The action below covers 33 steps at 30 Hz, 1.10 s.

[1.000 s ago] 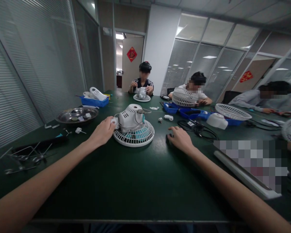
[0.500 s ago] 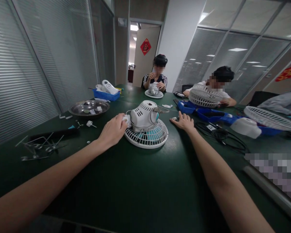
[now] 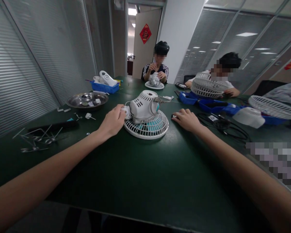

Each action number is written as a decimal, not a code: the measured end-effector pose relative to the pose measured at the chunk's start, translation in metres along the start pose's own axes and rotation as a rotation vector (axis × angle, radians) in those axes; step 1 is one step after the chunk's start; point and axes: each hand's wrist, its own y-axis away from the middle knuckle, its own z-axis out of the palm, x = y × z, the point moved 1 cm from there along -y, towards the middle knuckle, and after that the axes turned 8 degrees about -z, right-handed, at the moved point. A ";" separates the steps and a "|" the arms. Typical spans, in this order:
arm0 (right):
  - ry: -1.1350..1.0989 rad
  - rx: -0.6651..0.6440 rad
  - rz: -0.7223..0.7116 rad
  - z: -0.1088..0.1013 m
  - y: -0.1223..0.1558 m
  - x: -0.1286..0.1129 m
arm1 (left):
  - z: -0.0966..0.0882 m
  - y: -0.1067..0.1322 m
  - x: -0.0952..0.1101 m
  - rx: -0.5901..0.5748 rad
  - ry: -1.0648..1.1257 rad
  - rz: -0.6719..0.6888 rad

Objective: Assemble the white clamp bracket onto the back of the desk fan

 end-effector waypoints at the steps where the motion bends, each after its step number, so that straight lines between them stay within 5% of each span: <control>1: 0.001 0.007 -0.042 -0.006 0.013 -0.009 | 0.000 0.000 0.000 0.010 0.027 0.008; 6: -0.096 0.068 -0.304 -0.033 0.078 -0.050 | 0.004 0.005 0.005 0.045 0.158 0.048; 10: -0.388 0.101 -0.368 -0.041 0.107 -0.060 | 0.008 0.019 0.018 -0.039 0.243 0.072; 15: -0.716 0.158 -0.309 -0.036 0.110 -0.056 | 0.011 0.033 0.038 -0.209 0.381 0.090; 21: -0.482 0.253 -0.279 -0.039 0.110 -0.051 | 0.010 0.036 0.045 -0.269 0.412 0.068; 26: -0.355 0.286 -0.232 -0.041 0.115 -0.042 | 0.005 0.036 0.046 -0.242 0.306 0.078; 33: -0.624 0.471 0.001 -0.033 0.114 -0.029 | 0.003 0.034 0.044 -0.060 -0.026 0.001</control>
